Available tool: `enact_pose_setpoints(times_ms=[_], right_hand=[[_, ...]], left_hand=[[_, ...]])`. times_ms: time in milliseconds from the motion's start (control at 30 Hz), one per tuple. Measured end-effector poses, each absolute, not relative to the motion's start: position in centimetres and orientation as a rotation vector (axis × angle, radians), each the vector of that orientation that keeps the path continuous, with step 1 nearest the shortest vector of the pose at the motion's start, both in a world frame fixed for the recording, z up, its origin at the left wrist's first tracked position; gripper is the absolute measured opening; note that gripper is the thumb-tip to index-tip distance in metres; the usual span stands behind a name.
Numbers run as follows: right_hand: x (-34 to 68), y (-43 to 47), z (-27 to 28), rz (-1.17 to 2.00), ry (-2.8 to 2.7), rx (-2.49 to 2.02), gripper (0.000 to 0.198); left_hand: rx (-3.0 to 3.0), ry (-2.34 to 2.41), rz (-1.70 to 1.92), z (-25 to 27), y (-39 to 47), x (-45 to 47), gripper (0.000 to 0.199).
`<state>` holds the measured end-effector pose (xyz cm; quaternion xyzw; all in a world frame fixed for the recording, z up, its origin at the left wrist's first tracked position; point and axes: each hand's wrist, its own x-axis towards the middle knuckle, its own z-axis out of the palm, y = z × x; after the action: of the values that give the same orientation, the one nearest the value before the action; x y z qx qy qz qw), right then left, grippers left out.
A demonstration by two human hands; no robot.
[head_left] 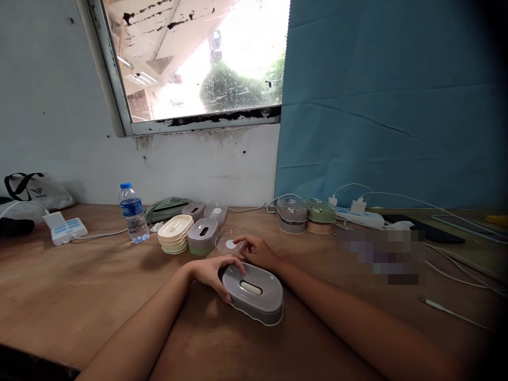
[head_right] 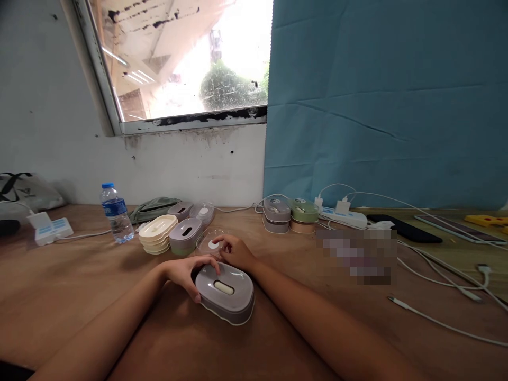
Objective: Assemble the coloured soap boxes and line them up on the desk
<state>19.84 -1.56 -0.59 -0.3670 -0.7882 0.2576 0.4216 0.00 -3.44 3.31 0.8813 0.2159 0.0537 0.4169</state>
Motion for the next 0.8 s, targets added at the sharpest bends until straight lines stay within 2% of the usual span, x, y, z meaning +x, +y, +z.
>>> enact_pose_setpoints(times_ms=[133, 200, 333, 400, 467, 667, 800], right_hand=[[21.6, -3.6, -0.6, 0.728, -1.789, -0.968, 0.022], [23.0, -5.6, -0.4, 0.812, -1.762, -0.966, 0.026], [25.3, -10.2, 0.4, 1.042, -1.901, -0.867, 0.058], [25.8, -11.8, 0.8, 0.914, -2.071, -0.918, 0.076], [25.9, -12.5, 1.1, 0.744, -2.190, -1.001, 0.085], [26.2, -11.3, 0.6, 0.663, -2.241, -0.983, 0.085], [26.4, -11.1, 0.5, 0.703, -2.185, -0.977, 0.082]], left_hand=[[2.007, 0.522, 0.240, 2.4, -3.1, 0.1, 0.071], [1.982, 0.511, 0.287, 2.0, -3.2, 0.4, 0.070], [2.058, 0.565, 0.342, 1.7, -3.9, 1.4, 0.068], [2.106, 0.587, 0.346, 1.8, -4.5, 1.9, 0.073], [2.144, 0.587, 0.342, 2.0, -5.0, 2.2, 0.077], [2.186, 0.583, 0.350, 2.0, -5.0, 2.2, 0.089], [2.174, 0.551, 0.370, 1.7, -4.7, 2.1, 0.088]])
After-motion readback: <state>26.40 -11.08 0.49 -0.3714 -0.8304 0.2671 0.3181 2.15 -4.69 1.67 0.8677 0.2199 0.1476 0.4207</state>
